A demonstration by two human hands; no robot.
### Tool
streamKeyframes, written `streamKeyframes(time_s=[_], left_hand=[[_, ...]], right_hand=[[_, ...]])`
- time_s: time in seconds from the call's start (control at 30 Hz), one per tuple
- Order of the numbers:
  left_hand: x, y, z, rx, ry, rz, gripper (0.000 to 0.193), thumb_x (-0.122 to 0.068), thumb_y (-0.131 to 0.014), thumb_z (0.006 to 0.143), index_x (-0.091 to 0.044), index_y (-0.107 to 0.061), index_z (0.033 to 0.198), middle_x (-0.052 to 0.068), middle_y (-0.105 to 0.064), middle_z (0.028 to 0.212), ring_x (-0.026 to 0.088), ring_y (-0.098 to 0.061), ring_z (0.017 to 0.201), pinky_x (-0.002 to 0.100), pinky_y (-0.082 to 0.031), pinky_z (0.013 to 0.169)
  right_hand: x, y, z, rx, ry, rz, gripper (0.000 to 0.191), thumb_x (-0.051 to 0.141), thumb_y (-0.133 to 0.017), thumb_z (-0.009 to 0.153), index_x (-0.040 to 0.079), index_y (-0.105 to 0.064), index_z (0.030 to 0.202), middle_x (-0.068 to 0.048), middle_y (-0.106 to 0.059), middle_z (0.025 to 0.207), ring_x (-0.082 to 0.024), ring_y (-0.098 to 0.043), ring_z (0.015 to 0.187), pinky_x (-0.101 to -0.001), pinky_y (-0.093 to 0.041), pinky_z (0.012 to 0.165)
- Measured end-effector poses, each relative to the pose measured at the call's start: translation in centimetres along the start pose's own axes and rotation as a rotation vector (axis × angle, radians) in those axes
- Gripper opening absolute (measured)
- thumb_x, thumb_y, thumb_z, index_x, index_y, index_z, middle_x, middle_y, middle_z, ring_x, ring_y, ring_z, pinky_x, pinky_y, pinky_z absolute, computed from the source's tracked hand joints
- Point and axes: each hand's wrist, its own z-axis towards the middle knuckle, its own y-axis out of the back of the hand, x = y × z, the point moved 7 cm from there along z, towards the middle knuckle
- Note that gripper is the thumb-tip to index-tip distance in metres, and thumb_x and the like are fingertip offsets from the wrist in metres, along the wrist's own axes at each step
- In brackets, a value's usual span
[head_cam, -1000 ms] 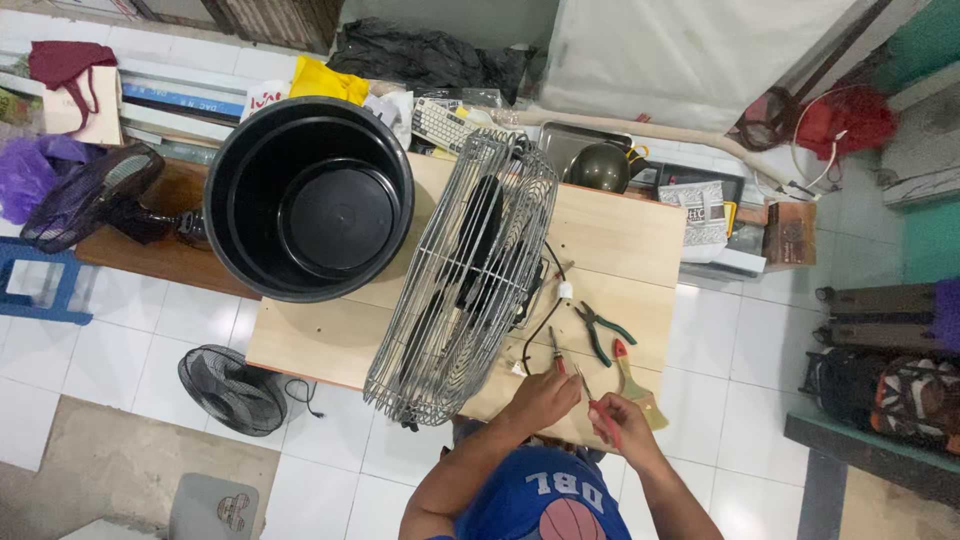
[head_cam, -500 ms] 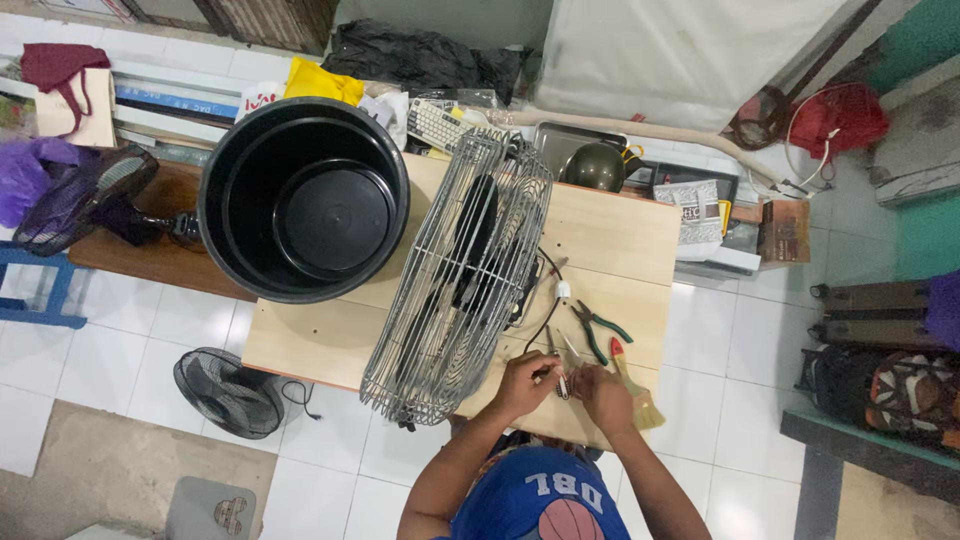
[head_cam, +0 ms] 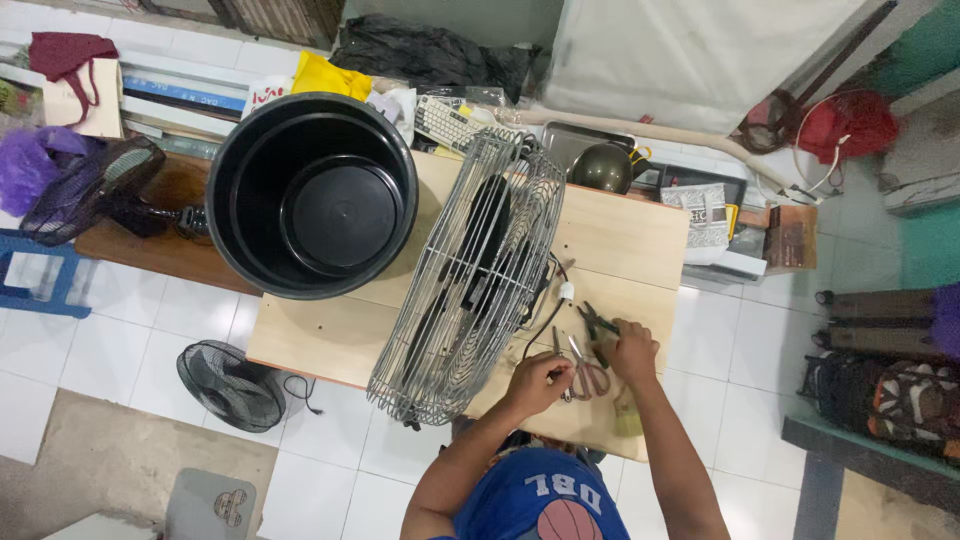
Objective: The person works on an electric fan lying on a table, using pliers and a screwdriver to manipulate the fan's power cord and plug components. They strip and rework the wiring connection, handling small parts one at a time while the fan stays on the table.
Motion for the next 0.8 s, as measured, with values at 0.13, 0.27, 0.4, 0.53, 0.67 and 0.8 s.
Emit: streamKeyframes(time_s=[0.13, 0.27, 0.4, 0.53, 0.67, 0.8], left_hand=[[0.1, 0.2, 0.0, 0.018, 0.014, -0.019, 0.015, -0.019, -0.071, 0.094, -0.004, -0.071, 0.097, 0.009, -0.071, 0.087, 0.023, -0.071, 0.075, 0.034, -0.055, 0.068], [0.2, 0.5, 0.0, 0.03, 0.034, 0.002, 0.016, -0.02, -0.071, 0.095, -0.004, -0.072, 0.095, 0.009, -0.07, 0.086, 0.023, -0.071, 0.074, 0.034, -0.055, 0.067], [0.4, 0.8, -0.2, 0.027, 0.037, 0.007, 0.017, -0.02, -0.073, 0.094, -0.003, -0.071, 0.096, 0.01, -0.07, 0.086, 0.023, -0.071, 0.073, 0.034, -0.055, 0.066], [1.0, 0.9, -0.1, 0.015, 0.051, -0.015, 0.018, -0.019, -0.074, 0.091, -0.003, -0.071, 0.097, 0.01, -0.07, 0.086, 0.022, -0.072, 0.073, 0.033, -0.057, 0.065], [1.3, 0.9, -0.1, 0.043, 0.033, -0.007, 0.017, -0.019, -0.073, 0.093, -0.002, -0.071, 0.097, 0.01, -0.071, 0.086, 0.023, -0.072, 0.073, 0.033, -0.056, 0.066], [1.3, 1.1, -0.3, 0.053, 0.005, -0.012, 0.017, -0.02, -0.07, 0.097, -0.003, -0.07, 0.099, 0.01, -0.072, 0.09, 0.024, -0.072, 0.076, 0.033, -0.057, 0.067]], right_hand=[[0.7, -0.6, 0.7, 0.099, -0.032, 0.111, 0.049, 0.04, -0.084, 0.072, 0.012, -0.072, 0.11, -0.014, -0.072, 0.109, -0.035, -0.066, 0.106, -0.0493, -0.049, 0.087], [1.5, -1.3, 0.8, 0.193, 0.008, 0.213, 0.036, 0.04, -0.082, 0.079, 0.008, -0.075, 0.093, -0.018, -0.074, 0.085, -0.038, -0.071, 0.083, -0.0435, -0.054, 0.076], [0.7, -2.0, 0.2, 0.268, -0.011, 0.384, 0.027, 0.028, -0.076, 0.09, 0.002, -0.075, 0.092, -0.017, -0.07, 0.078, -0.037, -0.068, 0.074, -0.0418, -0.052, 0.069], [-0.9, -2.7, -1.3, 0.398, 0.026, 0.978, 0.024, 0.019, -0.074, 0.093, -0.005, -0.074, 0.097, -0.013, -0.067, 0.097, -0.022, -0.062, 0.09, -0.0347, -0.048, 0.083], [-1.0, -1.7, -3.4, 0.475, 0.44, 1.338, 0.018, 0.012, -0.069, 0.09, -0.005, -0.073, 0.098, -0.016, -0.064, 0.131, -0.024, -0.061, 0.121, -0.0355, -0.045, 0.103], [-3.0, -3.5, -5.1, 0.529, 0.343, 1.067, 0.02, 0.009, -0.07, 0.088, -0.002, -0.075, 0.105, -0.016, -0.067, 0.133, -0.026, -0.062, 0.119, -0.0402, -0.047, 0.102]])
